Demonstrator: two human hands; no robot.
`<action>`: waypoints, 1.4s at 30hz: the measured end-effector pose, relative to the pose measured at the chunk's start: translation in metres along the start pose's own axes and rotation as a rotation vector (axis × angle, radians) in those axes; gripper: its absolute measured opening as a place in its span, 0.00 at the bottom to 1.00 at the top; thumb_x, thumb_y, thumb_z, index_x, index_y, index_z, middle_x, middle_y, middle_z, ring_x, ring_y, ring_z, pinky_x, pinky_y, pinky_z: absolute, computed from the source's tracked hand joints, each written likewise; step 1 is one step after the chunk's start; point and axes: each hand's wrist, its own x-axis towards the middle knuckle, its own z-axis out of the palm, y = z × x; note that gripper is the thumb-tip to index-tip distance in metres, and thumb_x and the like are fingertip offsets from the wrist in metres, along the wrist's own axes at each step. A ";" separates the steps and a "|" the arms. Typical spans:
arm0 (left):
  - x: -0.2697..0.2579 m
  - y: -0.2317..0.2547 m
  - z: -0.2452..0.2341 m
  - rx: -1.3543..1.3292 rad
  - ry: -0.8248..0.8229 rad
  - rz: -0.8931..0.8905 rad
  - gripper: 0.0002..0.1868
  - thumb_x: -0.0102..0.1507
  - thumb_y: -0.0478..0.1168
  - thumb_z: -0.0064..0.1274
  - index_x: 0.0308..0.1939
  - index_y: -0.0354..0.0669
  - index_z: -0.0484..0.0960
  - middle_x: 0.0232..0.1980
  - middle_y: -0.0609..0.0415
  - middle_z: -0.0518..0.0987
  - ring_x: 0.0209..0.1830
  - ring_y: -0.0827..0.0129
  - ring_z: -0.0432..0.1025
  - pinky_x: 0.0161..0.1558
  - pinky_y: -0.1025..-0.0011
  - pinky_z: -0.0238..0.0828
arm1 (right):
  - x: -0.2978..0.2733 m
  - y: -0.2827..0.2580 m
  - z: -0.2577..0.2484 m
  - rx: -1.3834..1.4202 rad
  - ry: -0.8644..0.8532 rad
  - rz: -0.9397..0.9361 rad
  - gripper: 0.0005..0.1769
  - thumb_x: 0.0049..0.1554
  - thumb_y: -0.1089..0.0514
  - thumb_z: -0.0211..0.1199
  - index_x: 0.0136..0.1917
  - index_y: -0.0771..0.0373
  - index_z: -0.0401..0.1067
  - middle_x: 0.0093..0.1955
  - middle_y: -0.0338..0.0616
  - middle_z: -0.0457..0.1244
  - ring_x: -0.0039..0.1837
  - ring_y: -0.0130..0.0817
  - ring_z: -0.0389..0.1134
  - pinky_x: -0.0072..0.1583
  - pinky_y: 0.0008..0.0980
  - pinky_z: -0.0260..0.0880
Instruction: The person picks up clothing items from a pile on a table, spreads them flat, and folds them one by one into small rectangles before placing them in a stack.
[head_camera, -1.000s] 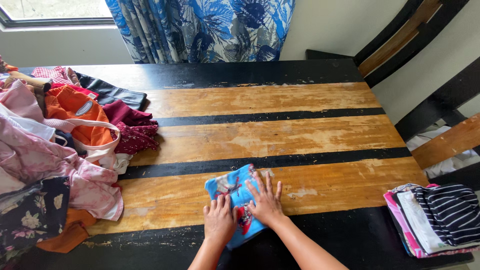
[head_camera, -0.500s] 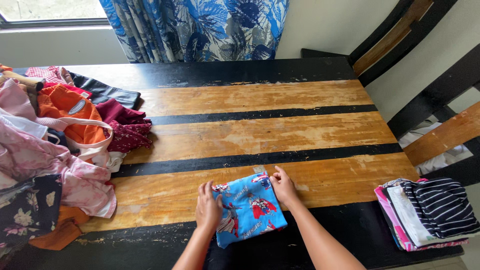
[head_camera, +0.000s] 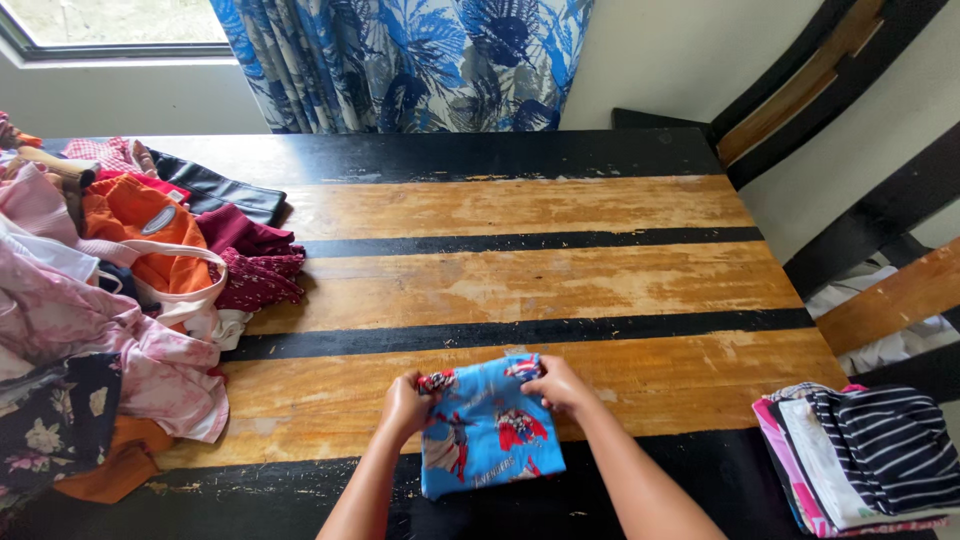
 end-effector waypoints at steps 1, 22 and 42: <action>0.000 0.009 -0.004 -0.291 -0.069 0.018 0.11 0.57 0.30 0.60 0.41 0.39 0.77 0.31 0.47 0.81 0.26 0.58 0.78 0.27 0.62 0.72 | -0.010 -0.015 -0.010 -0.003 -0.005 -0.004 0.20 0.49 0.66 0.74 0.55 0.64 0.74 0.38 0.46 0.66 0.36 0.39 0.63 0.38 0.41 0.59; -0.068 -0.013 0.033 0.226 0.295 0.814 0.04 0.54 0.28 0.52 0.27 0.40 0.76 0.53 0.51 0.82 0.64 0.51 0.70 0.62 0.57 0.66 | -0.063 0.027 -0.011 -0.572 0.208 -0.298 0.13 0.46 0.71 0.53 0.36 0.57 0.76 0.62 0.32 0.69 0.74 0.36 0.60 0.72 0.50 0.45; -0.087 0.010 0.064 0.686 0.163 0.786 0.35 0.68 0.55 0.40 0.79 0.60 0.52 0.81 0.47 0.45 0.79 0.37 0.33 0.71 0.36 0.28 | -0.062 0.029 0.057 -1.027 0.321 -0.666 0.41 0.60 0.31 0.50 0.82 0.40 0.46 0.85 0.48 0.33 0.83 0.57 0.31 0.73 0.74 0.27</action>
